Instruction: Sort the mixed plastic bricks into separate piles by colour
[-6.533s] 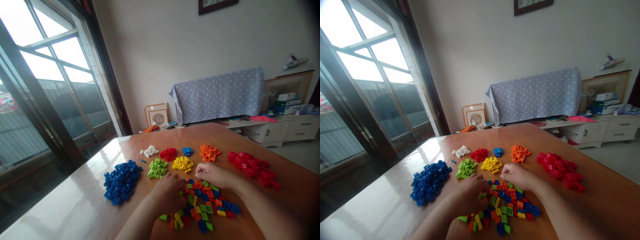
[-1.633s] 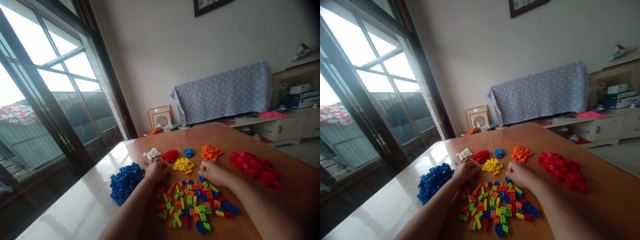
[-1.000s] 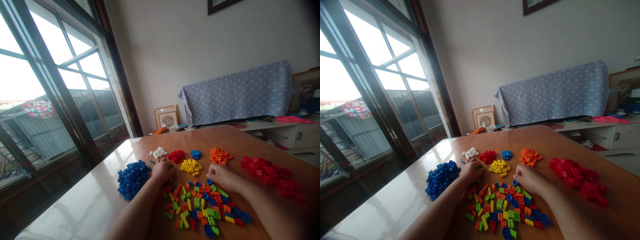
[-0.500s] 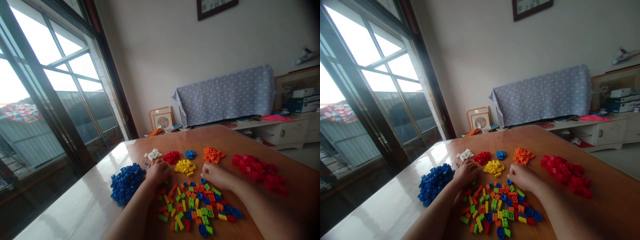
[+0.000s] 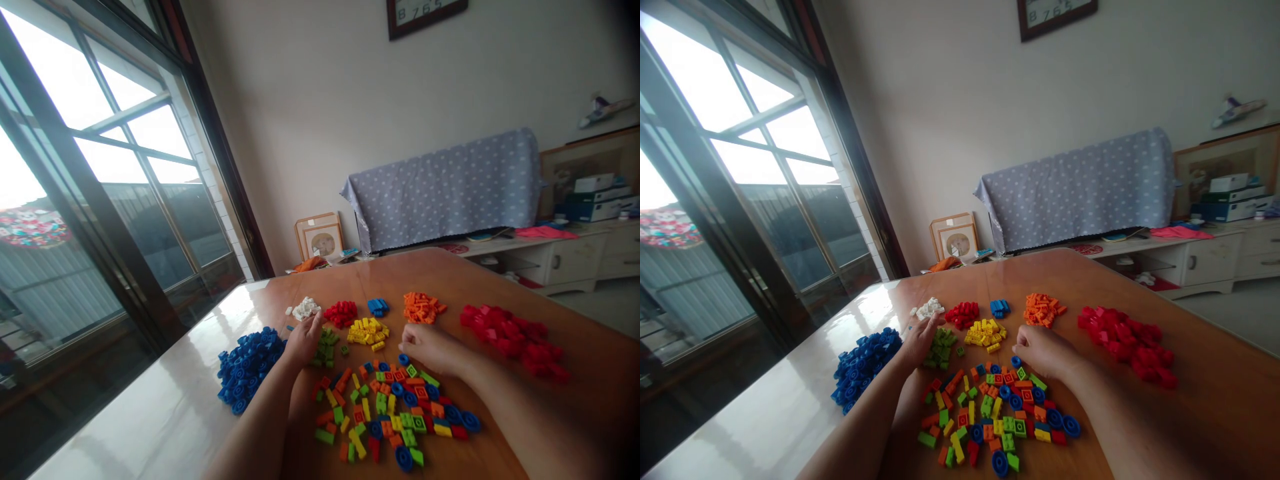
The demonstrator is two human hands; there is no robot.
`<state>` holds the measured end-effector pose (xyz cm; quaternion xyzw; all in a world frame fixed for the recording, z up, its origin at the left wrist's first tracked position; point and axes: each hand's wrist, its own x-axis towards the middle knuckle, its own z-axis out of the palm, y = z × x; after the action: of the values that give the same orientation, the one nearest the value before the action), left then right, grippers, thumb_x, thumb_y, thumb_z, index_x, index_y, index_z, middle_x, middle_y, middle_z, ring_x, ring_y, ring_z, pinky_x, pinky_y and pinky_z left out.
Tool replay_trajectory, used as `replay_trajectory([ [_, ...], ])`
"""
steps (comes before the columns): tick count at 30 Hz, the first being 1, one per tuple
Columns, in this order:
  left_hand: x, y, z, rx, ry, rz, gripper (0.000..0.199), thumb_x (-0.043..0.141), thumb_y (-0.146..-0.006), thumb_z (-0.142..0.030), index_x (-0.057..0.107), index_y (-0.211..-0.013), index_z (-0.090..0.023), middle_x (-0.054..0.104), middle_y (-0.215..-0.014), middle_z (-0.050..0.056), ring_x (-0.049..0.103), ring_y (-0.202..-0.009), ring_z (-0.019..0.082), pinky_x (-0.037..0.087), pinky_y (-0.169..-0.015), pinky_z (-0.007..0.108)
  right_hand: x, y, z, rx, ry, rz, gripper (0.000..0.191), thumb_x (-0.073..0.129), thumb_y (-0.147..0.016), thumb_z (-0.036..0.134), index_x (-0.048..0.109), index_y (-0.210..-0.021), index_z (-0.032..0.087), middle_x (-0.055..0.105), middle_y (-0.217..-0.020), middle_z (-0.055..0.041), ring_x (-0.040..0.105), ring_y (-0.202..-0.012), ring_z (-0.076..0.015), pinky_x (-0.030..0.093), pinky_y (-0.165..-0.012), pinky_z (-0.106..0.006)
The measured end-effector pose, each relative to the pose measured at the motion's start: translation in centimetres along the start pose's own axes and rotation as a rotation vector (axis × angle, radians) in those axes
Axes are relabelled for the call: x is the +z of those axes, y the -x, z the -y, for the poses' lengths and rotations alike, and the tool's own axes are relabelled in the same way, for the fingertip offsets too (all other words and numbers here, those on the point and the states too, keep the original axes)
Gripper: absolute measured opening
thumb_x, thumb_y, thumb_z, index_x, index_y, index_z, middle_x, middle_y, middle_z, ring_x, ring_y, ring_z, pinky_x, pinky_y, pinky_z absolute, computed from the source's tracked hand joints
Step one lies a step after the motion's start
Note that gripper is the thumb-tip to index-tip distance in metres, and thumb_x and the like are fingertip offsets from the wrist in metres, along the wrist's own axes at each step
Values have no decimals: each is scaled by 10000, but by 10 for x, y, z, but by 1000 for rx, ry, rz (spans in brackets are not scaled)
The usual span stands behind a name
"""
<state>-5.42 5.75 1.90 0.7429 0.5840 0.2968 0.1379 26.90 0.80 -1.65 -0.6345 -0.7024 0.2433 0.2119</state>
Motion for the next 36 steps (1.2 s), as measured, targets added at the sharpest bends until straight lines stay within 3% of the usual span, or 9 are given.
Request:
replay_trajectory([
  [3, -3, -2, 3, 18, 193, -31, 700, 247, -976, -635, 739, -1081, -148, 709, -1169, 133, 607, -1157, 288, 430, -1035, 393, 0, 0, 0, -8, 2, -5, 184, 598, -851, 379, 627, -838, 198, 657, -706, 0, 563, -646, -139, 292, -555, -236],
  [9, -10, 13, -20, 273, -16, 126, 553, 324, -983, -582, 791, -989, -285, 618, -1359, 21, 376, -1391, 284, 195, -1205, 452, 0, -1, -2, -29, 24, -31, 194, 613, -834, 397, 639, -826, 205, 643, -680, 4, 553, -643, -145, 288, -557, -245],
  [13, -9, 23, -34, 284, -122, 268, 558, 314, -986, -582, 803, -905, -325, 513, -1482, -37, 197, -1474, 325, -26, -1206, 557, 0, -1, -3, -21, 29, -31, 205, 612, -831, 409, 645, -832, 207, 637, -671, 5, 543, -630, -145, 282, -547, -251],
  [17, -8, 24, -33, 271, -186, 258, 559, 314, -987, -582, 797, -871, -326, 515, -1480, -37, 171, -1474, 333, -109, -1174, 587, 1, -1, -4, -40, 28, -46, 203, 612, -829, 405, 652, -824, 206, 647, -694, 0, 549, -648, -146, 290, -557, -252],
  [21, -10, 23, -30, 297, -229, 189, 523, 355, -982, -567, 781, -852, -292, 558, -1430, -1, 252, -1424, 338, -61, -1171, 603, -3, 0, -2, -23, 26, -44, 189, 611, -824, 391, 653, -835, 207, 646, -688, 2, 547, -638, -146, 285, -551, -250],
  [24, -14, 22, -31, 363, -221, 136, 478, 392, -982, -524, 754, -844, -245, 642, -1275, 56, 418, -1295, 291, 176, -1168, 505, -8, 3, 1, -14, -2, -29, 164, 591, -826, 352, 656, -845, 202, 662, -711, -5, 562, -650, -150, 298, -553, -246],
  [28, -19, 22, -36, 374, -179, 214, 387, 424, -969, -423, 690, -813, -189, 671, -879, 59, 583, -870, 193, 439, -857, 318, -13, 5, 3, -52, -38, -21, 132, 565, -814, 287, 656, -824, 191, 680, -746, -11, 581, -686, -152, 337, -586, -237],
  [31, -22, 26, -42, 294, -170, 380, 255, 508, -895, -350, 690, -842, -180, 652, -795, 30, 554, -696, 152, 412, -653, 259, -12, 5, 2, -74, -66, -15, 103, 572, -789, 256, 643, -790, 181, 671, -725, -8, 573, -683, -149, 351, -594, -229],
  [36, -29, 35, -53, 260, -290, 550, 193, 546, -761, -213, 734, -802, -197, 684, -810, 35, 566, -694, 155, 370, -592, 242, -8, 5, -1, -79, -111, 16, 99, 575, -776, 240, 648, -800, 179, 669, -715, -5, 567, -667, -145, 353, -573, -218],
])
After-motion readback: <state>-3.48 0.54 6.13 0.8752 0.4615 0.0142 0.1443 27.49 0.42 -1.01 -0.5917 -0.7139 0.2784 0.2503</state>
